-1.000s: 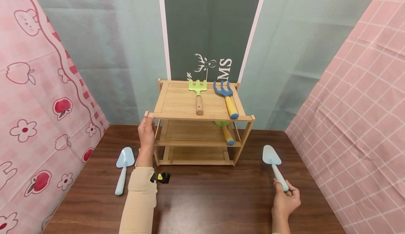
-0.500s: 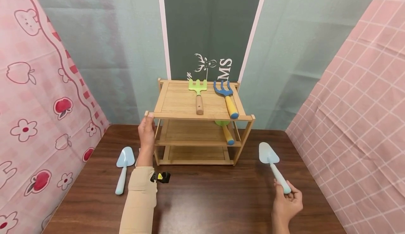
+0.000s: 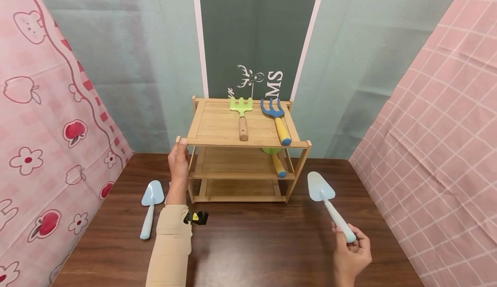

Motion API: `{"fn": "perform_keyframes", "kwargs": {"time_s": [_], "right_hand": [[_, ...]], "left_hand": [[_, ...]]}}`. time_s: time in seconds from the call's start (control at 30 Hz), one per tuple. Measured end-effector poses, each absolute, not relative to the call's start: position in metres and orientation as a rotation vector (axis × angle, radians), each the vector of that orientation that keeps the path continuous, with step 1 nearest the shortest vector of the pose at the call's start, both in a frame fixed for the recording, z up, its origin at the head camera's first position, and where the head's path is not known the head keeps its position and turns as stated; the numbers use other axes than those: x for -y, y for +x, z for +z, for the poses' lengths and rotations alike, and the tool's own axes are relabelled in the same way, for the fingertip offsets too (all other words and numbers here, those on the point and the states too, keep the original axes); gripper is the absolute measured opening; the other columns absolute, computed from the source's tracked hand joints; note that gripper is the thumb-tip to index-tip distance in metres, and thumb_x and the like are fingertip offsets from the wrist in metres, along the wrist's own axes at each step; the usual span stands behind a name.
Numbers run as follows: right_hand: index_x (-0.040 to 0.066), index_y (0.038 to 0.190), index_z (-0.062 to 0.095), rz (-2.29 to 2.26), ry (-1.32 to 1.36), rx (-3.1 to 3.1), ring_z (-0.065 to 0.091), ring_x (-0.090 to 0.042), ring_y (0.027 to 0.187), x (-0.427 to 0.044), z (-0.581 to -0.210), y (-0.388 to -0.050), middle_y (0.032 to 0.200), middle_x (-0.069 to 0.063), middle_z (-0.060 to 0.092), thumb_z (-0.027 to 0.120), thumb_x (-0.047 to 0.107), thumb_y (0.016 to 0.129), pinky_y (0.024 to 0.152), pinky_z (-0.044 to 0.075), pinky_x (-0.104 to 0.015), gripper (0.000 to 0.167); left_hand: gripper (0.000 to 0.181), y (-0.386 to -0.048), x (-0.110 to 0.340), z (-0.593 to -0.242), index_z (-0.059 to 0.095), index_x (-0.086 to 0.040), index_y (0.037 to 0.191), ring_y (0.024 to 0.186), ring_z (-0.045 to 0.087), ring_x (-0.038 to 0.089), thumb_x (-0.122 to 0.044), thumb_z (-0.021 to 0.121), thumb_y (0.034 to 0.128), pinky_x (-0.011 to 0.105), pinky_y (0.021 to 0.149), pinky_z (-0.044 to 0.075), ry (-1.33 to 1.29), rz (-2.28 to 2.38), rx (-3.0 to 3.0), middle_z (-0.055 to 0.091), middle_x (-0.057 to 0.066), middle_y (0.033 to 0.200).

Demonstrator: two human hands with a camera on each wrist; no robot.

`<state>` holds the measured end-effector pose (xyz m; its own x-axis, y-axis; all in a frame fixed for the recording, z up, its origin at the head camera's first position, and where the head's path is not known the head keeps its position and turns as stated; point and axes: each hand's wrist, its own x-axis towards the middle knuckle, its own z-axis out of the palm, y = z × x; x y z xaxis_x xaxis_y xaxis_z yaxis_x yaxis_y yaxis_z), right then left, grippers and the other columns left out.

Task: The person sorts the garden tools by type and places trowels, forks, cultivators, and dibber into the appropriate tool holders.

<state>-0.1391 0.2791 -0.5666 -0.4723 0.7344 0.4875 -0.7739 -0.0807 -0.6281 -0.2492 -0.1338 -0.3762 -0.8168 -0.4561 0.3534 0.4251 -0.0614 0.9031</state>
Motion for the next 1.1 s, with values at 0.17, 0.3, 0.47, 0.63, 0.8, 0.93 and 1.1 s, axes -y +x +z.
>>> {"fn": "perform_keyframes", "kwargs": {"time_s": [0.17, 0.3, 0.47, 0.63, 0.8, 0.93, 1.1], "right_hand": [[-0.025, 0.102, 0.048, 1.825, 0.083, 1.027, 0.064, -0.043, 0.072, -0.271, -0.565, -0.136, 0.090, -0.039, 0.054, 0.061, -0.027, 0.070, 0.062, 0.052, -0.036, 0.034], [-0.028, 0.095, 0.046, 1.844, 0.096, 0.973, 0.067, -0.032, 0.067, -0.226, -0.492, -0.116, 0.081, -0.025, 0.060, 0.056, -0.028, 0.069, 0.059, 0.052, -0.031, 0.028], [-0.032, 0.093, 0.042, 1.838, 0.142, 0.941, 0.067, -0.034, 0.067, -0.215, -0.476, -0.111, 0.081, -0.028, 0.058, 0.049, -0.035, 0.068, 0.059, 0.052, -0.032, 0.026], [-0.032, 0.092, 0.042, 1.820, 0.194, 0.956, 0.066, -0.034, 0.066, -0.211, -0.473, -0.109, 0.081, -0.029, 0.058, 0.051, -0.032, 0.069, 0.059, 0.052, -0.033, 0.025], [-0.031, 0.094, 0.043, 1.812, 0.258, 0.999, 0.067, -0.033, 0.069, -0.208, -0.472, -0.109, 0.083, -0.029, 0.058, 0.053, -0.029, 0.070, 0.061, 0.052, -0.032, 0.026], [-0.033, 0.093, 0.041, 1.824, 0.267, 1.002, 0.067, -0.033, 0.068, -0.201, -0.465, -0.110, 0.083, -0.030, 0.057, 0.053, -0.030, 0.070, 0.061, 0.052, -0.032, 0.026], [-0.034, 0.093, 0.038, 1.845, 0.275, 1.003, 0.066, -0.035, 0.069, -0.194, -0.460, -0.112, 0.082, -0.030, 0.057, 0.048, -0.034, 0.070, 0.062, 0.052, -0.034, 0.026]], "left_hand": [[0.041, -0.255, 0.136, -0.383, 0.035, 0.018, 0.077, 0.055, 0.030, 0.013, -0.018, 0.046, 0.0931, 0.026, 0.056, 0.025, 0.042, -1.941, 1.622, 0.032, -0.003, 0.057], [0.042, -0.267, 0.140, -0.397, 0.036, 0.016, 0.077, 0.055, 0.030, 0.015, -0.021, 0.047, 0.0936, 0.027, 0.056, 0.025, 0.050, -1.952, 1.609, 0.032, 0.000, 0.058], [0.038, -0.273, 0.140, -0.403, 0.040, 0.000, 0.066, 0.054, 0.030, 0.015, -0.024, 0.050, 0.0929, 0.027, 0.055, 0.025, 0.052, -1.947, 1.576, 0.032, 0.003, 0.059], [0.034, -0.275, 0.142, -0.403, 0.042, -0.016, 0.061, 0.052, 0.029, 0.009, -0.023, 0.050, 0.0927, 0.025, 0.054, 0.025, 0.067, -1.965, 1.577, 0.032, -0.004, 0.056], [0.034, -0.269, 0.141, -0.394, 0.040, -0.015, 0.062, 0.051, 0.027, 0.008, -0.024, 0.047, 0.0936, 0.025, 0.053, 0.023, 0.083, -1.962, 1.625, 0.031, -0.006, 0.055], [0.035, -0.256, 0.135, -0.380, 0.039, -0.013, 0.060, 0.051, 0.027, 0.007, -0.023, 0.046, 0.0931, 0.025, 0.054, 0.023, 0.096, -1.959, 1.638, 0.031, -0.007, 0.054], [0.036, -0.250, 0.131, -0.373, 0.040, -0.015, 0.058, 0.052, 0.028, 0.007, -0.024, 0.045, 0.0931, 0.024, 0.056, 0.024, 0.105, -1.958, 1.647, 0.031, -0.007, 0.055]]}}
